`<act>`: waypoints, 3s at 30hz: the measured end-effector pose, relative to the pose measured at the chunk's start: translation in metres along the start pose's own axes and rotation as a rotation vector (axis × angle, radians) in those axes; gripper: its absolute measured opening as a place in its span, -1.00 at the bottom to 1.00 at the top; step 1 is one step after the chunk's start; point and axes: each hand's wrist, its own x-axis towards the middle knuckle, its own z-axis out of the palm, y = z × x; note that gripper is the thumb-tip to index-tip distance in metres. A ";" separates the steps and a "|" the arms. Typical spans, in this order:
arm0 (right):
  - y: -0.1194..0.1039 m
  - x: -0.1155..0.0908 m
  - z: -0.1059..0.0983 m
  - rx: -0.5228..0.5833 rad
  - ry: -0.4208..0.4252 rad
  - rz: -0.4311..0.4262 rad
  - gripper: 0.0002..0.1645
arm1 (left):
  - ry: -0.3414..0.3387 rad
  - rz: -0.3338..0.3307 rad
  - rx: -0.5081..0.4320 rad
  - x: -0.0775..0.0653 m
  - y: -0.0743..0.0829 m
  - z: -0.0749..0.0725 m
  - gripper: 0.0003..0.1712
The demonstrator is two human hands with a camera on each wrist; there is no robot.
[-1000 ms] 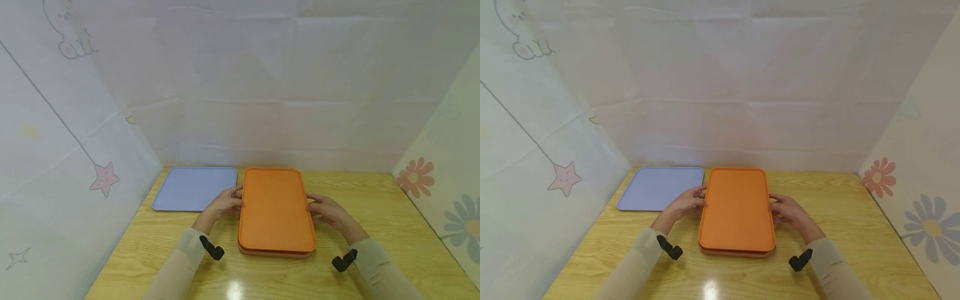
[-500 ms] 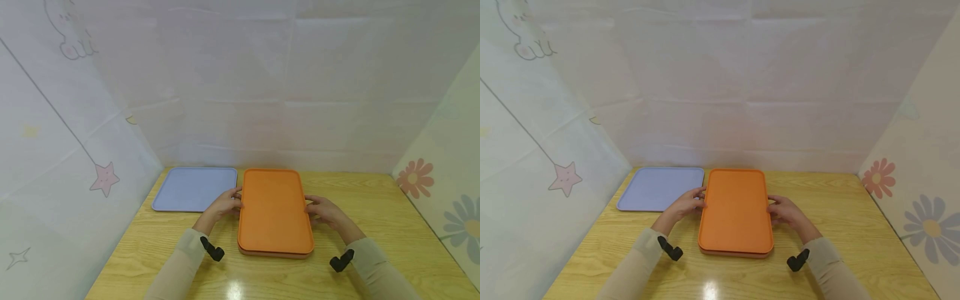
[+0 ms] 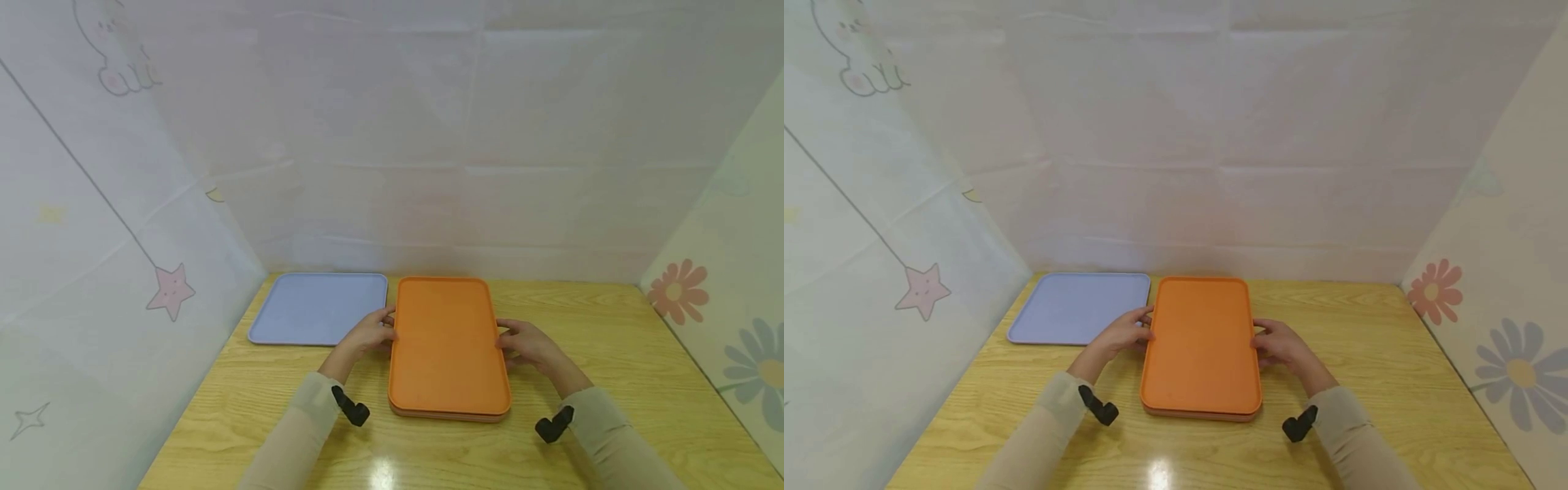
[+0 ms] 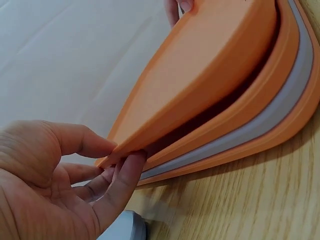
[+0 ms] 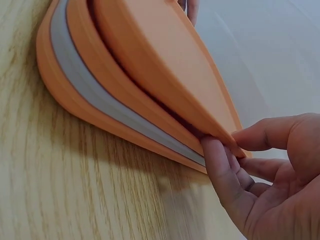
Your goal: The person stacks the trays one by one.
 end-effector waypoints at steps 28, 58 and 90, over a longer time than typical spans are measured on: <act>0.002 0.003 0.004 -0.143 0.056 -0.004 -0.17 | 0.064 -0.033 0.127 -0.016 0.006 -0.018 -0.30; 0.012 0.001 0.004 -0.038 0.054 0.027 -0.16 | 0.376 -0.094 0.674 -0.036 -0.028 -0.154 -0.23; 0.018 -0.002 0.018 0.000 0.059 0.040 -0.14 | 0.568 -0.362 0.881 -0.058 -0.082 -0.209 -0.40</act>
